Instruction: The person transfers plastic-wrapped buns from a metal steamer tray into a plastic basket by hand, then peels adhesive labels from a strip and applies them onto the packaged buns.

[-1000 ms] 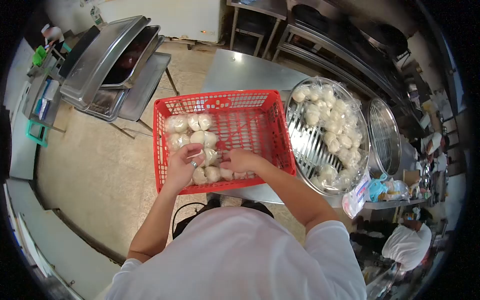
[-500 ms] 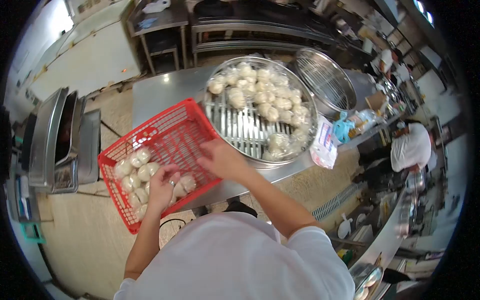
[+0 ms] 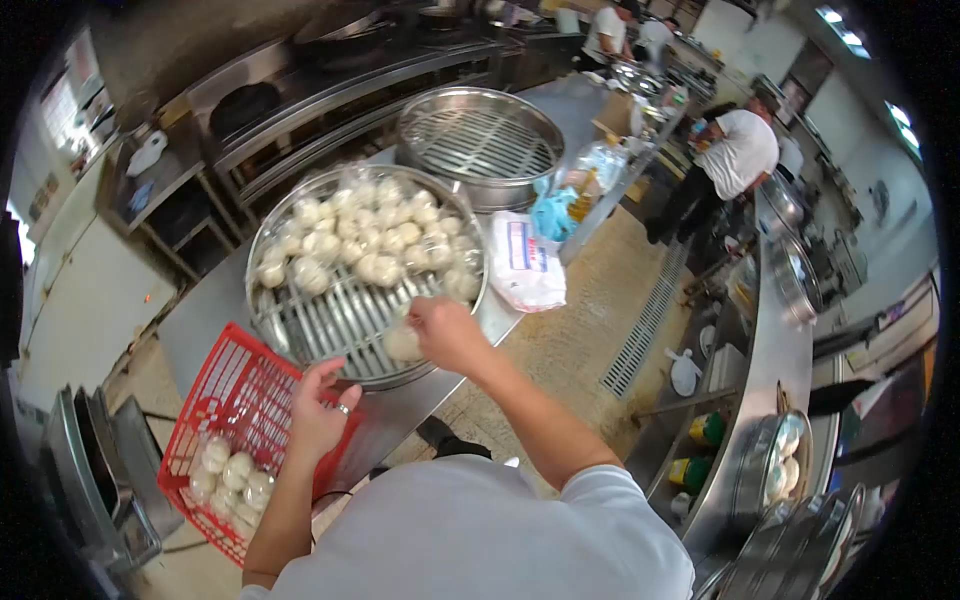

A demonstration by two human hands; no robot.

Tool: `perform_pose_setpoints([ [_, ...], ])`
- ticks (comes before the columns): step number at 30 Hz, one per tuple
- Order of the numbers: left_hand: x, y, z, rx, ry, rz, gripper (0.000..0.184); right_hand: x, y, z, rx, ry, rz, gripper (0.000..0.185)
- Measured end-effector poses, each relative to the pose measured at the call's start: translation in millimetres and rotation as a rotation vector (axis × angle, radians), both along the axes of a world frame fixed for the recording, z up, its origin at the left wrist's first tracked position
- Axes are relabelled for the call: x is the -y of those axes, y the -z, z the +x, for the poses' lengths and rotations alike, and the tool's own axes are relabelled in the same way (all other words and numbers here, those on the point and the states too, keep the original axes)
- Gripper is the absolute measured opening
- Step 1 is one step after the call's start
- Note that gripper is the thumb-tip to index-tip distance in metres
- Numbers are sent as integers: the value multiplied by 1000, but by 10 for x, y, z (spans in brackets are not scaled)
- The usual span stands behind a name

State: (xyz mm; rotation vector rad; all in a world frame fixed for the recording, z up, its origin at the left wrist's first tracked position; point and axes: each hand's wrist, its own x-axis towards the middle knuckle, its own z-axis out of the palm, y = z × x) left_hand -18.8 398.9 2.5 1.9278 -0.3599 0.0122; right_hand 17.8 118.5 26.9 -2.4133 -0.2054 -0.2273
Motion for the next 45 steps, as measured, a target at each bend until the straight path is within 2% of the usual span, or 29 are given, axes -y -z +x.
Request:
perform_pose_setpoints([
  [3,461,-452,129,412,19,122,74,-123,-613,-117,40,-168,112,8],
  [4,561,-504,184,428,64,146,82,-163,-797,-146,72,-253,145,9],
  [7,682,-364,393,161,224,5,78,-209,-988,-131,77,-392,226,12],
  [8,679,-345,431,216,279,4,74,-206,-1011,-132,63,-420,252,13],
  [14,863,-369,260,-177,436,-370,64,-9,-1086,-245,-133,-411,353,16],
  [17,897,-215,176,-241,425,-369,55,162,-998,-473,-237,-360,721,40],
  [18,917,-156,163,-245,403,-347,52,231,-967,-562,-167,-308,738,51],
  [20,992,-210,104,-524,356,-473,50,329,-879,-770,-36,-201,769,73],
  [21,1038,-234,75,-662,327,-536,49,332,-833,-863,-110,-163,682,80],
  [23,1043,-239,-36,-797,519,-748,52,231,-687,-1108,-267,-84,516,93],
  [24,1044,-247,-91,-861,614,-854,54,102,-618,-1169,-223,-78,564,73],
  [27,995,-309,-351,-665,826,-900,68,-67,-476,-1314,-354,11,905,56],
  [28,990,-292,-363,-646,820,-827,75,-128,-522,-1361,-318,98,897,38],
  [31,873,-472,-485,-462,688,-377,83,-221,-336,-1405,-273,101,972,35],
  [32,829,-442,-491,-455,668,-380,67,-239,-317,-1420,-275,82,948,34],
  [35,607,-451,-510,-563,718,-444,57,-332,-540,-1328,-368,-25,882,34],
  [36,491,-343,-483,-386,725,-288,51,-386,-547,-1265,-441,-79,868,37],
  [37,401,-302,-539,-378,640,-335,50,-497,-515,-1216,-520,-147,850,40],
  [39,154,-187,-608,-411,483,-445,41,-792,-416,-1204,-475,-215,782,50],
  [40,18,-47,-625,-544,428,-652,39,-939,-397,-1173,-442,-249,750,55],
  [42,-269,239,-637,-745,334,-1093,36,-1231,-434,-1088,-82,-538,374,69],
  [43,-434,236,-666,-845,312,-1177,37,-1380,-438,-1047,127,-666,202,76],
  [44,-576,187,-720,-945,298,-1268,37,-1524,-408,-1029,130,-689,188,88],
  [45,-691,126,-778,-1044,293,-1363,38,-1633,-400,-1002,112,-727,175,90],
])
